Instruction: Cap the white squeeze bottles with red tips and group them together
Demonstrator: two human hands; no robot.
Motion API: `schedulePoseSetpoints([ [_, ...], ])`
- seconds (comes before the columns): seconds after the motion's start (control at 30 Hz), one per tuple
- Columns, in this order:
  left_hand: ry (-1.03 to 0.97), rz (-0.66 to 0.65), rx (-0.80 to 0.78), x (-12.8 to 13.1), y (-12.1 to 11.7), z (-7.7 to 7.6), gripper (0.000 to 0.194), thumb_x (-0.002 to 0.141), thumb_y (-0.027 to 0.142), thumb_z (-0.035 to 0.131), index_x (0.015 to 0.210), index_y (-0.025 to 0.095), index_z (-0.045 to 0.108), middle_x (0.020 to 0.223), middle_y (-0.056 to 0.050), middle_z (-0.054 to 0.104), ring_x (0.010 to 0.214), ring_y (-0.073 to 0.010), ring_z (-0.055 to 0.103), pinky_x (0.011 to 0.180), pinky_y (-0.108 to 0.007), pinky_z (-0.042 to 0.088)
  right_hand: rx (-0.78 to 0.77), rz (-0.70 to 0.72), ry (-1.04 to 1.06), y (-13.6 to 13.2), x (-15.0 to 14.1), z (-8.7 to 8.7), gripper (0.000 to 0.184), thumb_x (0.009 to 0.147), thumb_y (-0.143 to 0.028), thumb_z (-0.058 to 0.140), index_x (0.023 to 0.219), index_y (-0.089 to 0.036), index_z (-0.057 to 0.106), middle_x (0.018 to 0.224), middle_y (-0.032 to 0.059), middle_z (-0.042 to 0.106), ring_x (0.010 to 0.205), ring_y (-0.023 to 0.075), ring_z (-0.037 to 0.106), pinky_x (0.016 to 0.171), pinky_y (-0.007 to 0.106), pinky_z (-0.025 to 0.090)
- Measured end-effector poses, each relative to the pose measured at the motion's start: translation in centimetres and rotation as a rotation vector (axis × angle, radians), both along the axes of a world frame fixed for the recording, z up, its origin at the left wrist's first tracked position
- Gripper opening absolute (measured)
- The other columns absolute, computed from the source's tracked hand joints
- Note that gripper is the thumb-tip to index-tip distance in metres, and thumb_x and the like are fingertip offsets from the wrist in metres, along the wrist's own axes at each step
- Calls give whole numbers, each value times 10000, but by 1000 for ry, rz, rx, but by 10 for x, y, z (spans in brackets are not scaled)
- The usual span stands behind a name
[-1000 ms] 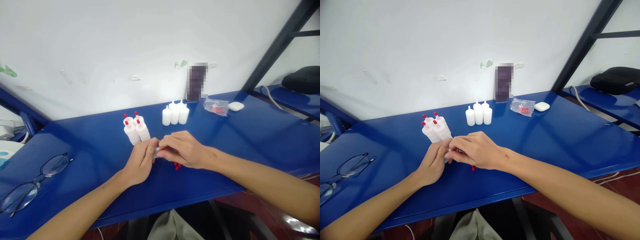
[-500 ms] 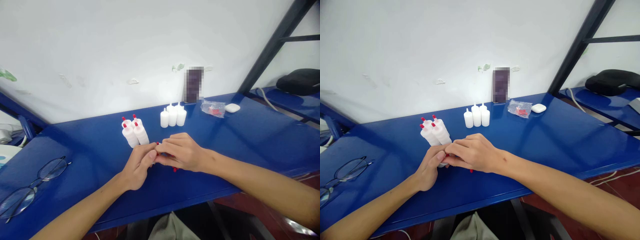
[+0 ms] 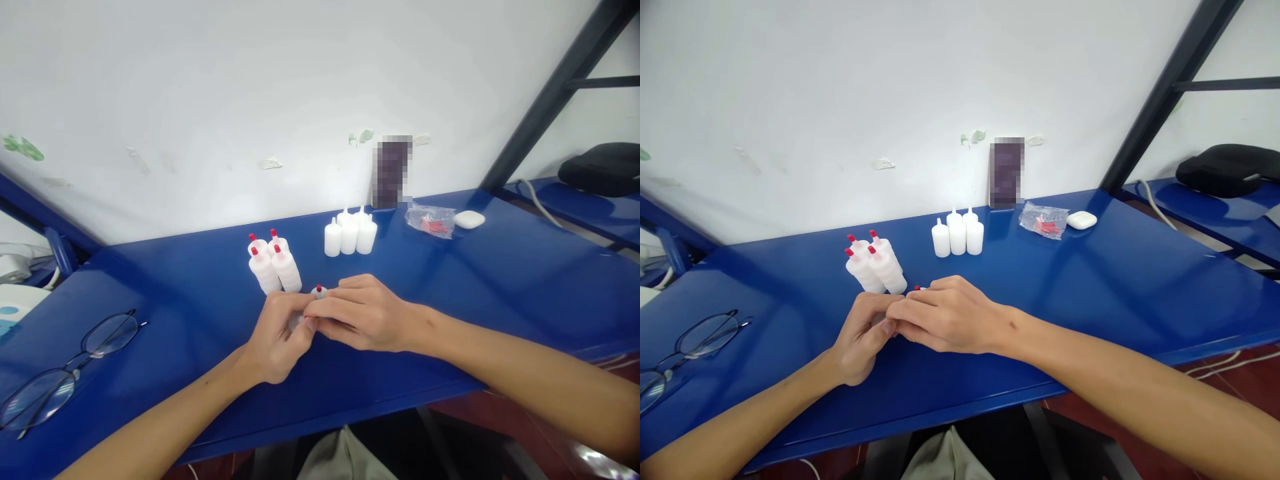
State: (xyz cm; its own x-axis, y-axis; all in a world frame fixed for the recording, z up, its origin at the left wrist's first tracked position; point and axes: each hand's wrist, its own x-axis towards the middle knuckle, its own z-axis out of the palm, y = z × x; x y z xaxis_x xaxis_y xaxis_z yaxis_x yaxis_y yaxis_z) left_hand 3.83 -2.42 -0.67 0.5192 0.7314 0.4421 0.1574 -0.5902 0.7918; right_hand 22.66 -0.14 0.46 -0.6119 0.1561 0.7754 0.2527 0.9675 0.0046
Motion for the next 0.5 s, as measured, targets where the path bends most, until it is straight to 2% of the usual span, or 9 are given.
schedulePoseSetpoints([
  [0.1,-41,42,-48,0,0,0,354,972,447,426,797,159,535,624,24,471,548,-102,422,535,-249,324,-88,25,38,1,3,1,58,976,-192,505,995,-174,556,684,-37,648,513,84,491,528,228,387],
  [0.17,-110,124,-90,-2,1,-2,349,993,449,376,949,164,572,618,27,518,525,-109,461,525,-248,347,-166,10,118,4,7,2,59,973,-202,484,1011,-179,524,664,-48,599,520,84,491,538,218,395],
  [0.2,-158,170,-99,-3,1,-3,349,998,435,358,965,165,578,602,29,523,506,-109,464,514,-247,348,-201,-18,151,6,9,2,59,972,-208,475,1011,-182,510,648,-56,566,518,82,484,538,213,391],
  [0.3,-279,262,-73,-5,2,-4,363,977,393,374,787,161,577,580,17,515,502,-114,478,515,-254,368,-295,-168,122,11,14,3,61,980,-235,463,996,-185,495,614,-75,501,492,75,441,511,211,341],
  [0.37,-321,264,-64,-6,2,-4,375,957,387,387,701,164,545,592,5,517,534,-133,517,559,-276,423,-352,-255,23,14,13,2,98,989,-274,466,989,-185,507,640,-63,536,510,79,462,512,219,319],
  [0.43,-337,250,-63,-6,1,-4,356,955,379,379,710,170,531,608,3,521,542,-144,538,573,-291,445,-389,-295,-71,16,11,0,143,990,-317,477,983,-185,531,702,-36,601,555,91,509,533,228,323],
  [0.5,-293,215,-21,-6,-2,-5,325,964,369,365,761,173,527,623,7,523,517,-133,518,537,-280,410,-416,-299,-144,16,9,-2,164,989,-333,488,985,-186,560,768,-13,648,602,103,550,556,235,333],
])
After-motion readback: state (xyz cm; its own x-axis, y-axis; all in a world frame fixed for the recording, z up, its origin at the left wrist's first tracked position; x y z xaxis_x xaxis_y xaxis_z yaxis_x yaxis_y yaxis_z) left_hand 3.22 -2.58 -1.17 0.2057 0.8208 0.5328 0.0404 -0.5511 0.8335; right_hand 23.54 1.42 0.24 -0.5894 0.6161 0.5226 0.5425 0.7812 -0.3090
